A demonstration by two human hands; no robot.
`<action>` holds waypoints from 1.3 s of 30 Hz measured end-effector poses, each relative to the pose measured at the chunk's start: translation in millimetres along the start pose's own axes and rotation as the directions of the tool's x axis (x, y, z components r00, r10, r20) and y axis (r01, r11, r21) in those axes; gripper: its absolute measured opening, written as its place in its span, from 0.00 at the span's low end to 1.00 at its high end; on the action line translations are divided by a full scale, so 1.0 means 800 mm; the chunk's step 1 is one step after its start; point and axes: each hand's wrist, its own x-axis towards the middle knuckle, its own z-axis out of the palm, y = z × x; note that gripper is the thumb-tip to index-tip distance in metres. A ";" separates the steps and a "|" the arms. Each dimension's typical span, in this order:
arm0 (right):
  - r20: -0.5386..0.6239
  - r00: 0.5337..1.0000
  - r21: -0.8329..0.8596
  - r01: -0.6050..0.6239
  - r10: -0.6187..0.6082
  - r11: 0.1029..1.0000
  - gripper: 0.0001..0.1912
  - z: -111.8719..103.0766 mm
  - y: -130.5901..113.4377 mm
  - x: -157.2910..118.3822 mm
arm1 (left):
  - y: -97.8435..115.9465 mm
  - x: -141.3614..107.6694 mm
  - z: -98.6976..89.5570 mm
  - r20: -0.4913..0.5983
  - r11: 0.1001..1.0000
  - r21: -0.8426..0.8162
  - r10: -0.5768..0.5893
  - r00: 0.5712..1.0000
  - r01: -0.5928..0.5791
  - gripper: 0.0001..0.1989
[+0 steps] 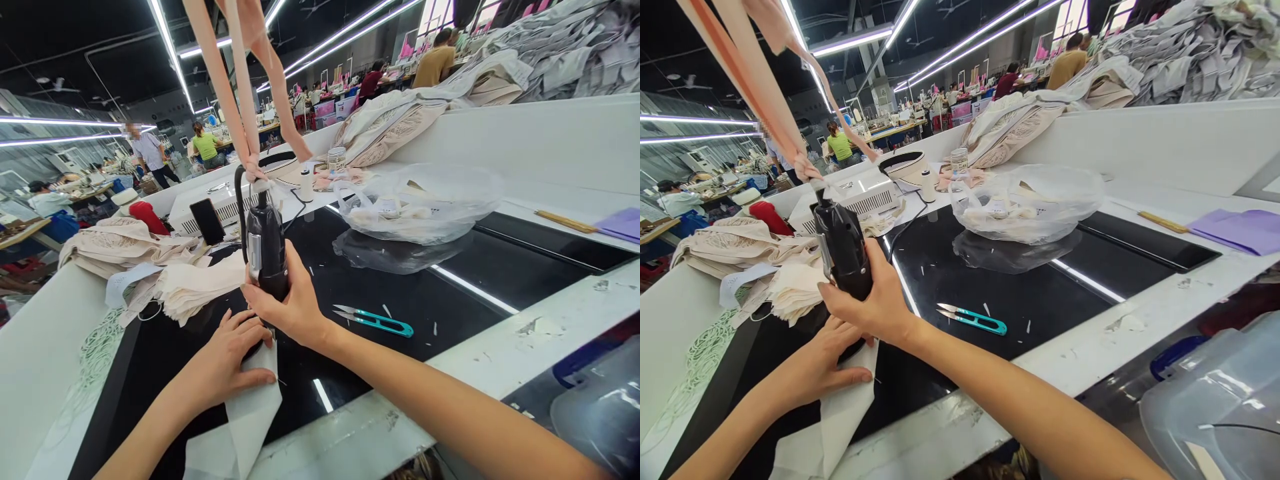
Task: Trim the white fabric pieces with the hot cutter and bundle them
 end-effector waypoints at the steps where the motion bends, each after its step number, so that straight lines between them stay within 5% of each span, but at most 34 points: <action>1: 0.000 1.000 0.003 0.001 -0.001 1.000 0.17 0.000 -0.001 0.000 | 0.000 0.000 0.000 0.005 1.000 0.001 -0.006 1.000 0.006 0.15; 25: 0.000 0.999 -0.006 -0.037 0.037 0.999 0.16 0.004 -0.011 -0.010 | -0.008 0.002 0.006 -0.053 0.997 -0.013 0.078 0.996 -0.079 0.15; 39: 0.019 0.999 -0.002 -0.033 0.033 0.999 0.15 0.007 -0.019 -0.020 | -0.011 0.004 0.007 -0.083 0.993 -0.020 0.111 0.990 -0.113 0.26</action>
